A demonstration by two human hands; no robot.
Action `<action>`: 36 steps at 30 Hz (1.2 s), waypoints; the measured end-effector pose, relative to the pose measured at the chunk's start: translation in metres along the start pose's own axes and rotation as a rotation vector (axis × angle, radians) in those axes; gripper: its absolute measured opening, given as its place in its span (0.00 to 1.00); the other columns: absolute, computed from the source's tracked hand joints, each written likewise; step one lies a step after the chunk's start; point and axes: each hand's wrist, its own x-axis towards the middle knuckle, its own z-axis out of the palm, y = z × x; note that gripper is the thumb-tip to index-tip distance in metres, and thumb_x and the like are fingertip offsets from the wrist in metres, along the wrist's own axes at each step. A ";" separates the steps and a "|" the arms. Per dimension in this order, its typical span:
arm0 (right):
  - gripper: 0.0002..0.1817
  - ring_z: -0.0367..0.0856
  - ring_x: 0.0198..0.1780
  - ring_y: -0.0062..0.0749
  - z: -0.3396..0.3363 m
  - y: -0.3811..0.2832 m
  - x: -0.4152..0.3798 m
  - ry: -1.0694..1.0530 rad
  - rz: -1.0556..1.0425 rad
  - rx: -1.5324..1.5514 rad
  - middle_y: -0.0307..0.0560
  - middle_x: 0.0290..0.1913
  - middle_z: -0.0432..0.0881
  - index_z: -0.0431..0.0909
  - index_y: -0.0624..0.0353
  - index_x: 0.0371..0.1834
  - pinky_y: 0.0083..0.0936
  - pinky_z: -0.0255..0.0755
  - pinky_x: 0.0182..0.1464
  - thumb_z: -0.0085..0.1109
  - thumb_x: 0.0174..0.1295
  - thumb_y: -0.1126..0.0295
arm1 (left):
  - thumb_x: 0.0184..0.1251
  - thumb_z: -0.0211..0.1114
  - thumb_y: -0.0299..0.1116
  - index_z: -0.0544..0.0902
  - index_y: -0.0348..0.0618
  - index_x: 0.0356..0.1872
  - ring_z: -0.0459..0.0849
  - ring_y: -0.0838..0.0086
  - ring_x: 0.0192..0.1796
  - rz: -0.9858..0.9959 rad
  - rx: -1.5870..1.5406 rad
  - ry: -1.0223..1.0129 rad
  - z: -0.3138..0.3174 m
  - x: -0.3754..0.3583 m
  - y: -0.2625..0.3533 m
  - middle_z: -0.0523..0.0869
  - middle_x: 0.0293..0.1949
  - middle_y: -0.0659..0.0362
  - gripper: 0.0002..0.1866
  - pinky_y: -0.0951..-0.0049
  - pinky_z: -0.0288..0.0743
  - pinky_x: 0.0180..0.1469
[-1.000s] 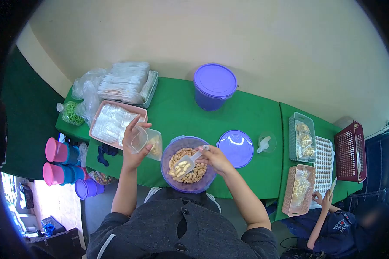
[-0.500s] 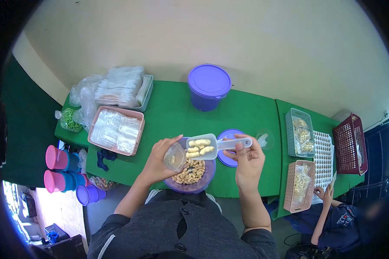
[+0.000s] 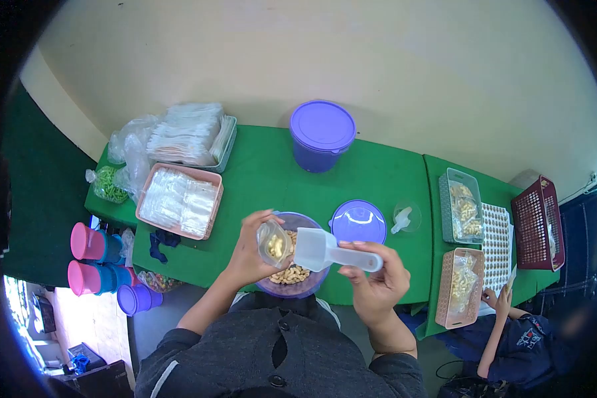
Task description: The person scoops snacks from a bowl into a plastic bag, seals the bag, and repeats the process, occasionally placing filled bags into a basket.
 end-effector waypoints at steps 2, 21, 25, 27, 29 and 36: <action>0.15 0.84 0.47 0.40 0.001 0.002 0.004 0.057 -0.055 -0.012 0.58 0.42 0.83 0.73 0.71 0.48 0.29 0.81 0.48 0.64 0.60 0.78 | 0.50 0.74 0.36 0.65 0.45 0.56 0.75 0.62 0.57 -0.020 -0.237 0.103 0.003 -0.006 -0.009 0.77 0.51 0.53 0.34 0.62 0.68 0.60; 0.15 0.79 0.48 0.30 0.057 0.098 -0.024 -0.263 0.572 0.095 0.52 0.46 0.80 0.76 0.65 0.51 0.28 0.71 0.50 0.58 0.65 0.68 | 0.65 0.64 0.48 0.66 0.42 0.53 0.78 0.73 0.47 -0.323 -0.574 0.105 -0.013 -0.019 -0.012 0.78 0.42 0.57 0.26 0.72 0.73 0.50; 0.08 0.72 0.39 0.21 0.063 0.071 -0.025 -0.231 0.407 0.276 0.40 0.35 0.75 0.76 0.64 0.43 0.21 0.67 0.47 0.61 0.62 0.76 | 0.66 0.64 0.42 0.64 0.43 0.53 0.76 0.73 0.50 -0.196 -0.406 -0.073 -0.004 -0.021 -0.013 0.77 0.42 0.57 0.23 0.71 0.70 0.53; 0.07 0.72 0.39 0.22 0.058 0.075 -0.026 -0.206 0.337 0.173 0.39 0.35 0.75 0.74 0.63 0.37 0.20 0.66 0.46 0.63 0.60 0.78 | 0.67 0.64 0.42 0.68 0.42 0.51 0.76 0.74 0.49 -0.227 -0.515 -0.018 -0.003 -0.020 -0.008 0.79 0.45 0.56 0.21 0.71 0.70 0.52; 0.08 0.73 0.40 0.22 0.055 0.072 -0.023 -0.199 0.367 0.133 0.40 0.36 0.76 0.73 0.62 0.34 0.21 0.66 0.47 0.65 0.59 0.78 | 0.66 0.66 0.38 0.75 0.40 0.43 0.78 0.77 0.44 -0.299 -0.494 -0.032 -0.010 -0.019 -0.006 0.82 0.40 0.58 0.14 0.73 0.72 0.49; 0.09 0.76 0.40 0.24 0.062 0.071 -0.028 -0.147 0.303 0.129 0.42 0.35 0.79 0.83 0.63 0.40 0.20 0.68 0.43 0.67 0.56 0.76 | 0.62 0.68 0.25 0.84 0.34 0.32 0.81 0.82 0.33 -0.318 -0.481 0.110 -0.003 -0.024 0.000 0.85 0.30 0.61 0.04 0.82 0.73 0.37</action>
